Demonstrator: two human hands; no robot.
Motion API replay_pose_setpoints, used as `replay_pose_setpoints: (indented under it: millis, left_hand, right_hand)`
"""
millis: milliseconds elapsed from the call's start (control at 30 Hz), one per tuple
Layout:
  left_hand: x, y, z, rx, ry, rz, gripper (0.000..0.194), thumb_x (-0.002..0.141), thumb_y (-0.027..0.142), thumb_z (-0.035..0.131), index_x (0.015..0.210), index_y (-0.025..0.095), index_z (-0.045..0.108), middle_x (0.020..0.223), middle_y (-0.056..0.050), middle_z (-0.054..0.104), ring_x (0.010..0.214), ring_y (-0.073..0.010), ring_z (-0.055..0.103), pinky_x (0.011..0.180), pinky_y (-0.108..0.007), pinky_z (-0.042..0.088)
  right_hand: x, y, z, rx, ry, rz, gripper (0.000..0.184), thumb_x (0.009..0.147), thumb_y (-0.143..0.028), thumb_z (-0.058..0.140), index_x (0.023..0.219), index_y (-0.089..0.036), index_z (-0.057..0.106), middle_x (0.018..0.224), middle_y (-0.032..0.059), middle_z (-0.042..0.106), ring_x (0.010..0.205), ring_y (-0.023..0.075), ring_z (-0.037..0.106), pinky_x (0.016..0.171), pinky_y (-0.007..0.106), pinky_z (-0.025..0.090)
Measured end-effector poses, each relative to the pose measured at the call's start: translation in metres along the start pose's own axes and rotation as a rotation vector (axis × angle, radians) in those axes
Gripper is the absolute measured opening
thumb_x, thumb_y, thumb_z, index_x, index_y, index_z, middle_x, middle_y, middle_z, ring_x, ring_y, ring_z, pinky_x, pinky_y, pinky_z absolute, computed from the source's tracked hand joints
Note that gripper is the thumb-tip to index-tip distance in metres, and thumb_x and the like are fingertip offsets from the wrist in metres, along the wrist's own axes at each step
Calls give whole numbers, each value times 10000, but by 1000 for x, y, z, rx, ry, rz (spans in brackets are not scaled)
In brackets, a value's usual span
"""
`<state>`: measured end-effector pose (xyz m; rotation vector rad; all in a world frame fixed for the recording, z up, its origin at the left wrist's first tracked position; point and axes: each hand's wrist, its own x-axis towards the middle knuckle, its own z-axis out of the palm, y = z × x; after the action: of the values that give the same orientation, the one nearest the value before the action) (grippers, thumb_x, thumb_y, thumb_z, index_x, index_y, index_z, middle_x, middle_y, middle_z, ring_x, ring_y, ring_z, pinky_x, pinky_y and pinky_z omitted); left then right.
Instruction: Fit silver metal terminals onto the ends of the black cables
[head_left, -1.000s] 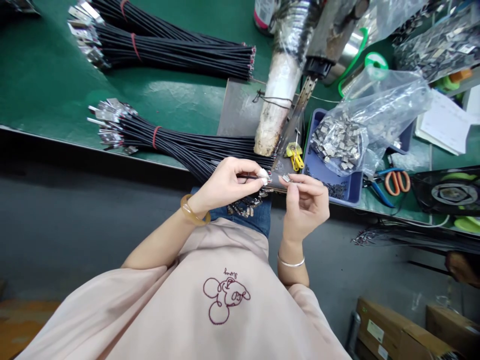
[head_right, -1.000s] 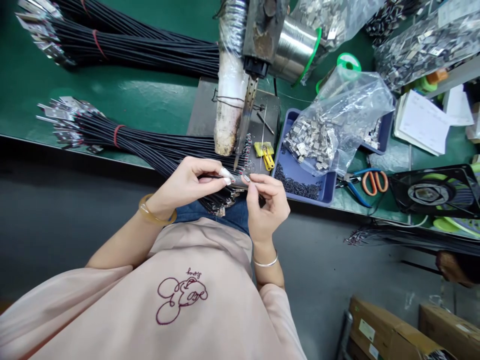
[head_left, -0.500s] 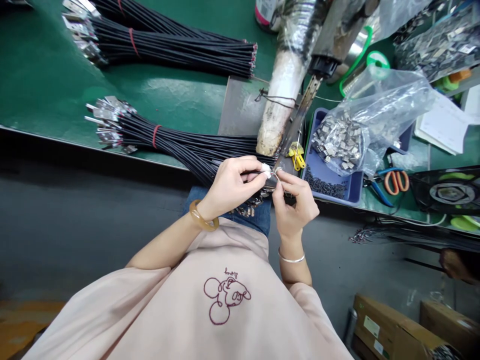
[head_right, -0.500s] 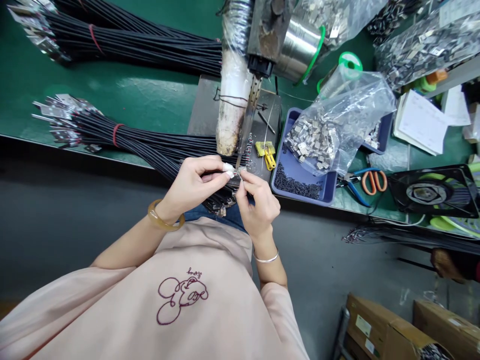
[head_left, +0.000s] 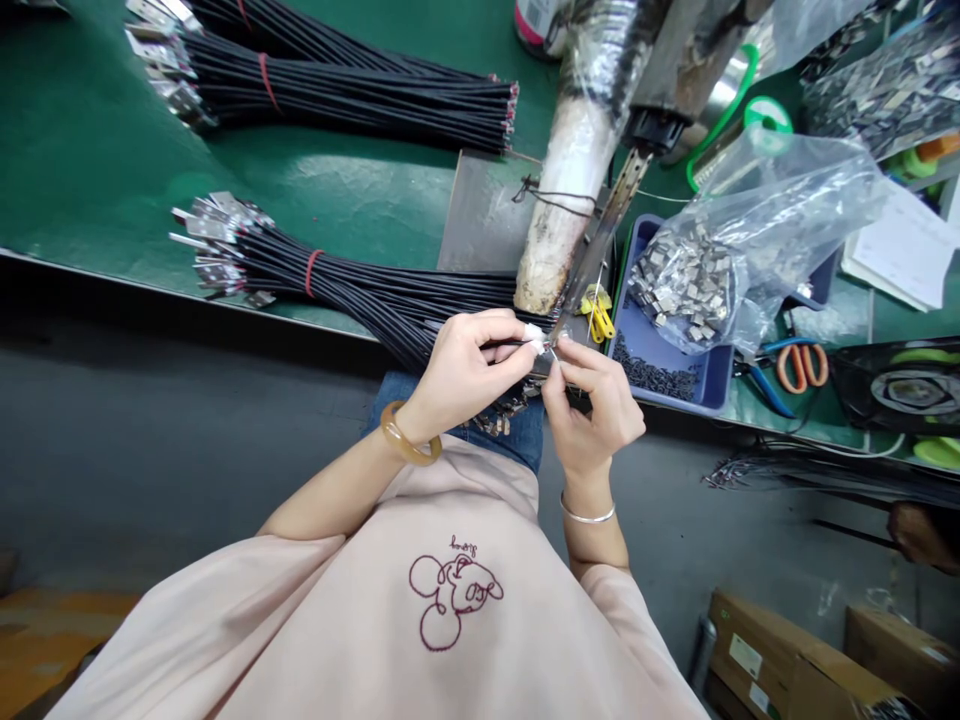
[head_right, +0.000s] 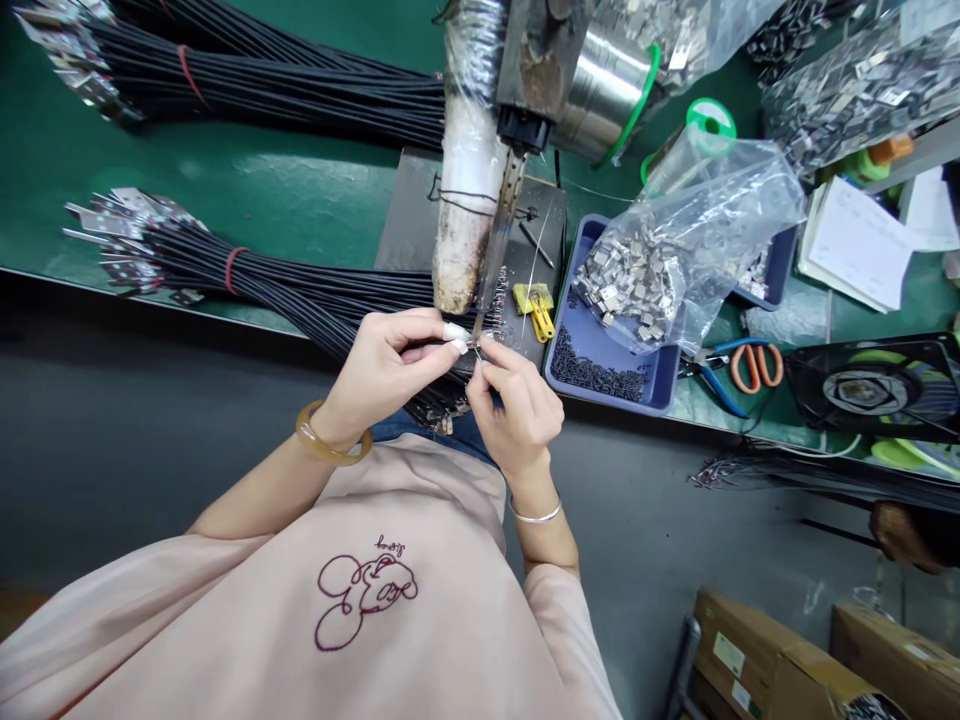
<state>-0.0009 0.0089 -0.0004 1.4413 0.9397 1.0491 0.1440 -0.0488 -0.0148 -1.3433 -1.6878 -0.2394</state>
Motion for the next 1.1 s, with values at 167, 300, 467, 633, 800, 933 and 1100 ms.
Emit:
replay_pose_setpoints:
  millis: [167, 300, 467, 633, 800, 933, 1100]
  left_hand:
    - [1, 1, -1, 21, -27, -3, 132, 798, 194, 651, 709, 120, 714, 645, 4, 499, 560, -63, 417, 469, -166, 331]
    - [1, 0, -1, 33, -24, 2, 125, 801, 190, 650, 725, 119, 718, 645, 7, 501, 561, -64, 413, 469, -174, 316]
    - [-1, 1, -4, 87, -61, 24, 138, 812, 181, 642, 702, 125, 705, 627, 24, 453, 547, -61, 369, 478, -203, 284]
    - [-4, 2, -6, 148, -97, 82, 170, 812, 149, 628, 651, 141, 683, 597, 40, 420, 543, -68, 343, 509, -237, 278]
    - [-5, -2, -3, 159, -14, 133, 117, 781, 119, 627, 681, 142, 682, 615, 45, 418, 551, -71, 362, 527, -251, 281]
    - [-4, -4, 0, 153, 17, 149, 104, 775, 123, 639, 683, 149, 679, 607, 47, 409, 553, -75, 358, 531, -255, 283]
    - [-3, -3, 3, 188, 62, 141, 112, 777, 132, 635, 676, 146, 682, 610, 42, 420, 560, -76, 366, 534, -254, 296]
  right_hand:
    - [-2, 1, -1, -12, -21, -18, 164, 865, -121, 670, 902, -268, 610, 1021, 20, 808, 879, 165, 787, 762, 294, 655]
    - [-2, 2, 0, 11, -12, -22, 191, 850, -106, 685, 930, -267, 620, 1020, 18, 808, 890, 161, 786, 780, 277, 642]
    - [-1, 0, -4, 41, 19, 54, 164, 873, -135, 681, 959, -272, 653, 994, 7, 800, 898, 167, 780, 777, 293, 643]
    - [4, -7, -10, 279, -119, 431, 17, 913, -215, 658, 904, -225, 667, 1031, 29, 779, 782, 136, 772, 636, 245, 648]
    - [6, -11, -11, 319, -129, 457, 38, 882, -190, 681, 852, -208, 666, 1001, 19, 777, 823, 127, 765, 704, 241, 658]
    - [7, -11, -11, 271, -114, 394, 65, 874, -171, 678, 840, -215, 645, 1010, 18, 786, 841, 129, 766, 711, 241, 655]
    - [10, -10, -10, 310, -146, 459, 62, 890, -185, 662, 844, -214, 631, 1040, 16, 789, 831, 120, 771, 718, 232, 654]
